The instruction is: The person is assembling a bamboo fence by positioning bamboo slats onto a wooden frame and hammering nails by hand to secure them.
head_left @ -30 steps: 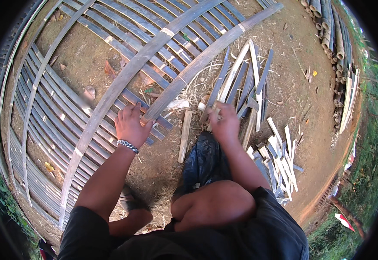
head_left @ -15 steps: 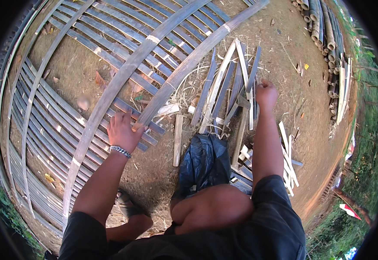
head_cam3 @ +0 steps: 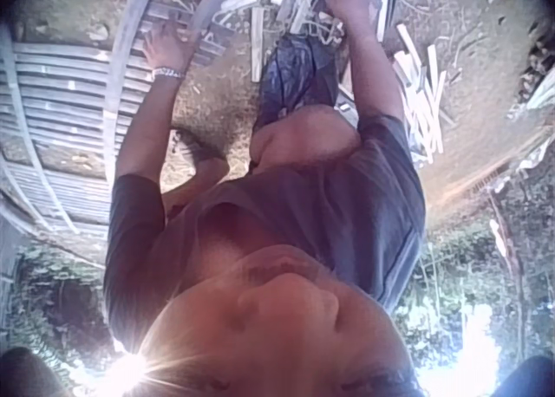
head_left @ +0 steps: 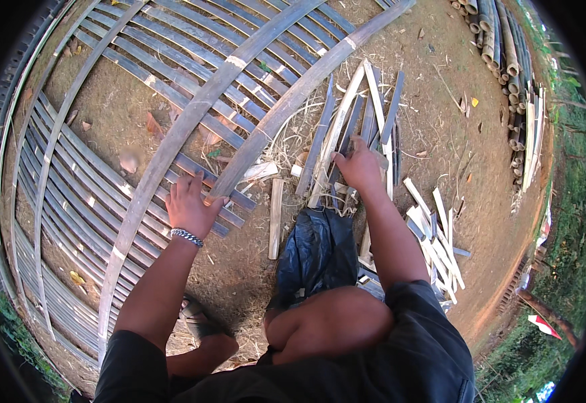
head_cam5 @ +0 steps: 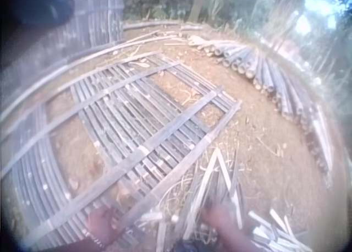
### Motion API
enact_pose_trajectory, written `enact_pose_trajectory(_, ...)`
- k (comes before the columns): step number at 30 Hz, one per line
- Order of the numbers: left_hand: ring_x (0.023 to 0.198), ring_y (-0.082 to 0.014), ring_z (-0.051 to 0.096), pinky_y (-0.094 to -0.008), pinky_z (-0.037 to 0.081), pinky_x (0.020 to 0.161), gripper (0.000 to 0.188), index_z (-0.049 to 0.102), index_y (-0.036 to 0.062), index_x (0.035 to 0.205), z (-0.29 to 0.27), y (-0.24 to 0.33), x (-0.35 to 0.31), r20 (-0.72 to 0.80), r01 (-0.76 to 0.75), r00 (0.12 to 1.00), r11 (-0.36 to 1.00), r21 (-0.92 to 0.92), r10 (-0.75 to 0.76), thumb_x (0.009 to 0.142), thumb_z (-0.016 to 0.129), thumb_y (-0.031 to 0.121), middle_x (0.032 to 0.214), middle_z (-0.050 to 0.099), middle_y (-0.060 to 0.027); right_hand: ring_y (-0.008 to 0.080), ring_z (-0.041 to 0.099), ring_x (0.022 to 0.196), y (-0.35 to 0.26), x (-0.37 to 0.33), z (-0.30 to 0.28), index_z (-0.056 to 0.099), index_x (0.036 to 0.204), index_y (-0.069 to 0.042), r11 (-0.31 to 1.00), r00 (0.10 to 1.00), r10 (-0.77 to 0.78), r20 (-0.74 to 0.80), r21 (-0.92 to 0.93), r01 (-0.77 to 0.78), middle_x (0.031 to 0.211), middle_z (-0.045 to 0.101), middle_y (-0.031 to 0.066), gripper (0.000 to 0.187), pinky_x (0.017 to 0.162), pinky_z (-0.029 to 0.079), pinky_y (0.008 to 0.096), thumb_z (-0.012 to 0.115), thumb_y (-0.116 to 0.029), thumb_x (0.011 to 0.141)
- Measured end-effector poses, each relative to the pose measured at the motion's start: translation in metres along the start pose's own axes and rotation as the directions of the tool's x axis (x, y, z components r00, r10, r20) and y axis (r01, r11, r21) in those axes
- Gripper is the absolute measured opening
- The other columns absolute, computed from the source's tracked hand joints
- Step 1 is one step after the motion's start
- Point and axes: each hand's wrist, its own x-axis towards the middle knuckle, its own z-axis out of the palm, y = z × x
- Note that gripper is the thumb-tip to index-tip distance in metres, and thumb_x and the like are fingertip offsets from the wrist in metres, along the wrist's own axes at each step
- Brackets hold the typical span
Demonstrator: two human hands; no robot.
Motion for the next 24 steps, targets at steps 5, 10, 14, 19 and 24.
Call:
enact_pose_trajectory(5, 0.126, -0.0309, 0.053, -0.0472, 0.039, 0.109, 0.083, 0.06, 0.01, 0.141, 0.0, -0.001, -0.001, -0.006, 0.008, 1.0, 1.0, 0.006, -0.008, 0.072, 0.087, 0.047, 0.131, 0.058, -0.0109, 0.0352, 0.072, 0.093, -0.003, -0.006, 0.003, 0.047, 0.145, 0.001, 0.965, 0.985, 0.127, 0.116, 0.217, -0.15, 0.095, 0.073, 0.0174, 0.075, 0.088, 0.055, 0.0431, 0.079, -0.025, 0.082)
enact_pose_trajectory(10, 0.126, -0.0303, 0.053, -0.0473, 0.039, 0.109, 0.082, 0.06, 0.0107, 0.141, 0.002, -0.004, -0.001, -0.027, -0.008, 1.0, 1.0, -0.015, 0.008, 0.072, 0.087, 0.046, 0.131, 0.058, -0.0103, 0.0306, 0.072, 0.088, 0.003, -0.004, 0.009, 0.049, 0.144, 0.001, 0.935, 0.981, 0.156, 0.115, 0.302, -0.184, 0.093, 0.073, 0.0158, 0.075, 0.083, 0.056, 0.0395, 0.08, -0.023, 0.081)
enact_pose_trajectory(14, 0.125, -0.0293, 0.053, -0.047, 0.04, 0.107, 0.081, 0.06, 0.0111, 0.141, 0.0, 0.0, 0.0, -0.014, 0.003, 1.0, 1.0, 0.004, -0.003, 0.073, 0.087, 0.046, 0.129, 0.058, -0.0089, 0.0203, 0.069, 0.081, 0.026, -0.003, 0.028, 0.052, 0.139, 0.0, 0.721, 0.957, 0.235, 0.171, 0.63, -0.29, 0.092, 0.071, 0.0099, 0.063, 0.073, 0.055, 0.0329, 0.079, -0.016, 0.085)
enact_pose_trajectory(19, 0.124, -0.0287, 0.054, -0.047, 0.041, 0.106, 0.08, 0.06, 0.0123, 0.141, 0.001, -0.003, -0.001, -0.013, -0.004, 1.0, 1.0, 0.002, 0.004, 0.073, 0.088, 0.044, 0.128, 0.058, -0.0077, 0.0096, 0.064, 0.077, 0.04, -0.019, 0.016, 0.057, 0.132, -0.007, 0.382, 0.943, 0.184, 0.276, 0.864, -0.327, 0.093, 0.064, -0.0002, 0.037, 0.062, 0.052, 0.0245, 0.068, -0.006, 0.097)
enact_pose_trajectory(24, 0.125, -0.029, 0.053, -0.0475, 0.04, 0.107, 0.075, 0.062, 0.0126, 0.139, -0.002, 0.0, -0.001, -0.001, -0.026, 1.0, 0.999, -0.021, 0.026, 0.075, 0.087, 0.042, 0.127, 0.058, -0.0078, 0.0082, 0.059, 0.08, 0.024, -0.067, -0.013, 0.057, 0.128, -0.006, 0.425, 0.948, 0.005, 0.319, 0.857, -0.291, 0.093, 0.061, -0.0018, 0.031, 0.069, 0.047, 0.0245, 0.058, 0.002, 0.098)
